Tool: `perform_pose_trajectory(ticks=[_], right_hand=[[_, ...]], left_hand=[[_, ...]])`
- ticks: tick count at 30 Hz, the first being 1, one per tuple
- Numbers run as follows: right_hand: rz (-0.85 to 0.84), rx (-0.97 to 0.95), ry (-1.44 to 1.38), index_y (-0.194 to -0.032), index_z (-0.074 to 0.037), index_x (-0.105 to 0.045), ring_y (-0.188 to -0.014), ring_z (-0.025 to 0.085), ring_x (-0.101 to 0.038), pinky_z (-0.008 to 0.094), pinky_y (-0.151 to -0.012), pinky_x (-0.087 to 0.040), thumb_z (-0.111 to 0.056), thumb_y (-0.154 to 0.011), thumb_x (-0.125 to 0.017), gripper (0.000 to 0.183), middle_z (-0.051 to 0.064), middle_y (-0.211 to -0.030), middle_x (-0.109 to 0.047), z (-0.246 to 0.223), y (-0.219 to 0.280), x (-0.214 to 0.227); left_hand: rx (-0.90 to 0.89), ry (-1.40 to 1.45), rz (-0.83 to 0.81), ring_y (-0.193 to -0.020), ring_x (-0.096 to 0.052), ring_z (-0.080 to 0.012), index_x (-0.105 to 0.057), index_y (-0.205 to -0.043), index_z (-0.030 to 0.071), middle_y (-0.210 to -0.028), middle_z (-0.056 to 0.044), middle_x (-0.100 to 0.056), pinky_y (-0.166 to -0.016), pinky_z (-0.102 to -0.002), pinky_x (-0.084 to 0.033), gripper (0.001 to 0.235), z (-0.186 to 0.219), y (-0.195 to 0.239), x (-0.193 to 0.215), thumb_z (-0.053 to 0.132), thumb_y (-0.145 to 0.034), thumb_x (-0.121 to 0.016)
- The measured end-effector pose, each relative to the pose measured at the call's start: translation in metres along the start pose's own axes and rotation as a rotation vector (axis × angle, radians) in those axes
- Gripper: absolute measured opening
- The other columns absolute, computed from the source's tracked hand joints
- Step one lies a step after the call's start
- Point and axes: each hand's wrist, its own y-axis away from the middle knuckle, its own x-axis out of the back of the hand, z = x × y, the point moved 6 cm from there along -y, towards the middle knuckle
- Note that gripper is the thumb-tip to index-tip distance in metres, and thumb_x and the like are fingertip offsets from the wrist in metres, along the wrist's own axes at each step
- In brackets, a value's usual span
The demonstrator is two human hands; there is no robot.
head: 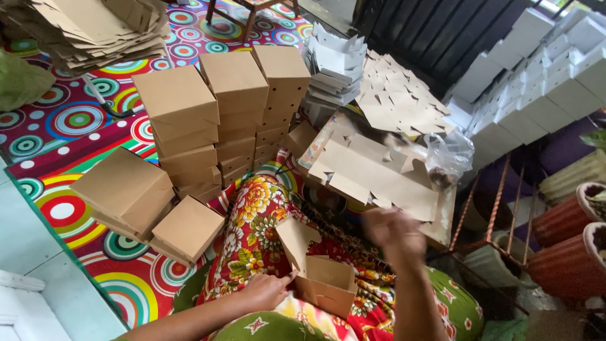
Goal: The person folds and assembles cardboard boxes by hand, tucking in flaps to form the base and sides.
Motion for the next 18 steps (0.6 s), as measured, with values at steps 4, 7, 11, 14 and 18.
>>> perform_pose_trajectory(ticks=[4, 7, 11, 14, 18], right_hand=[[-0.630, -0.257, 0.301, -0.064, -0.012, -0.048, -0.054, 0.012, -0.040, 0.031, -0.051, -0.035, -0.016, -0.103, -0.047, 0.039, -0.001, -0.063, -0.047, -0.016, -0.001, -0.120], [-0.770, 0.004, 0.276, -0.070, -0.006, -0.049, -0.050, 0.017, -0.041, 0.032, -0.048, -0.036, -0.031, -0.112, -0.039, 0.050, 0.001, -0.060, -0.040, -0.028, -0.002, -0.162], [-0.768, -0.024, 0.348, -0.072, -0.005, -0.051, -0.050, 0.018, -0.041, 0.034, -0.049, -0.033, -0.029, -0.110, -0.045, 0.046, 0.004, -0.060, -0.041, -0.025, -0.004, -0.167], [-0.751, -0.070, 0.366, -0.071, -0.007, -0.045, -0.049, 0.015, -0.032, 0.031, -0.049, -0.028, -0.029, -0.109, -0.049, 0.044, 0.003, -0.059, -0.036, -0.023, -0.005, -0.166], [-0.745, -0.108, 0.449, -0.076, -0.007, -0.050, -0.049, 0.015, -0.039, 0.031, -0.048, -0.031, -0.028, -0.107, -0.054, 0.038, 0.003, -0.060, -0.044, -0.023, -0.004, -0.163]], left_hand=[[-0.011, -0.027, 0.043, -0.059, -0.052, -0.0162, -0.029, -0.152, 0.008, -0.071, -0.001, -0.055, -0.054, -0.030, -0.048, 0.052, -0.013, -0.007, -0.013, 0.022, -0.105, -0.046], [0.203, 0.191, 0.037, -0.060, -0.055, -0.0148, -0.060, -0.097, 0.016, -0.074, 0.000, -0.058, -0.052, -0.020, -0.050, 0.020, 0.004, 0.013, 0.011, 0.026, -0.107, -0.045], [0.343, 0.342, -0.030, -0.058, -0.046, -0.0183, -0.052, -0.098, 0.016, -0.075, -0.004, -0.050, -0.048, -0.028, -0.042, 0.026, 0.015, 0.037, 0.030, 0.033, -0.108, -0.034], [0.296, 0.296, -0.019, -0.068, -0.050, -0.0215, -0.054, -0.103, 0.015, -0.086, -0.006, -0.052, -0.057, -0.031, -0.046, 0.024, 0.007, 0.023, 0.017, 0.032, -0.107, -0.038], [0.201, 0.178, 0.009, -0.091, -0.059, -0.0286, -0.059, -0.113, 0.011, -0.109, -0.012, -0.056, -0.077, -0.039, -0.056, 0.024, -0.005, 0.006, -0.003, 0.030, -0.105, -0.046]])
